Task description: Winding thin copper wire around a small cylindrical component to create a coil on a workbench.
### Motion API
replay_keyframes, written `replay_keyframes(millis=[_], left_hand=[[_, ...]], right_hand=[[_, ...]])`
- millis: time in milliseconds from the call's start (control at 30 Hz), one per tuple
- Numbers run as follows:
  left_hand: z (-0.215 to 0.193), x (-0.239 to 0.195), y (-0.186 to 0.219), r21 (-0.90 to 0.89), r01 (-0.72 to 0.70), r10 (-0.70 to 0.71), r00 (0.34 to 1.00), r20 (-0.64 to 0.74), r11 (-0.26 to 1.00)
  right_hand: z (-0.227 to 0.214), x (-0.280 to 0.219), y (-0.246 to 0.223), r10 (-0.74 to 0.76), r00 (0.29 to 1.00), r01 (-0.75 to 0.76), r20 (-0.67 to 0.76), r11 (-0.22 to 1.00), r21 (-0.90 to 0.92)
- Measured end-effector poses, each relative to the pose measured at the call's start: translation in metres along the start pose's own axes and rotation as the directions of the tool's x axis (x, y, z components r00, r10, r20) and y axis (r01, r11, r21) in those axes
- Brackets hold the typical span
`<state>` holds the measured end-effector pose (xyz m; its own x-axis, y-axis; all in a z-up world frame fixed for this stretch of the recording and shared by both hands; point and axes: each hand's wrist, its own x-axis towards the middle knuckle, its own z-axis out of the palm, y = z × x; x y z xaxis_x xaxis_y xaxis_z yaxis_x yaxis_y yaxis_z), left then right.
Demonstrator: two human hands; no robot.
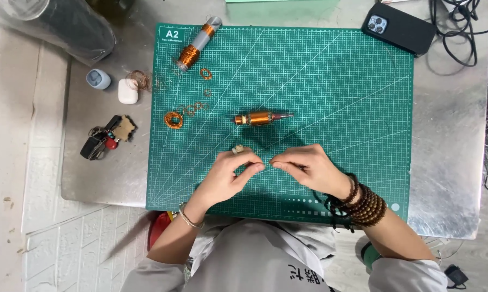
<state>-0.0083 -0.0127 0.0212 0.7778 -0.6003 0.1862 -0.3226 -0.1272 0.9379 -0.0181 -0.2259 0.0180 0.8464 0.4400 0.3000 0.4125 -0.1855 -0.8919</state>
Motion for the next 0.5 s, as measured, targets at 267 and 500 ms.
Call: replay_keyframes(millis=[267,500], left_hand=[[-0.021,-0.022,-0.045,-0.025,-0.083,0.074,0.961,-0.266,0.996],[-0.08,-0.045,-0.047,0.118,0.032,0.056,0.74,-0.671,0.992]], right_hand=[[-0.01,-0.004,0.008,0.124,0.991,-0.122,-0.041,0.992,0.041],[-0.04,0.002,0.013,0.172,0.964,-0.184,-0.202,0.982,-0.041]])
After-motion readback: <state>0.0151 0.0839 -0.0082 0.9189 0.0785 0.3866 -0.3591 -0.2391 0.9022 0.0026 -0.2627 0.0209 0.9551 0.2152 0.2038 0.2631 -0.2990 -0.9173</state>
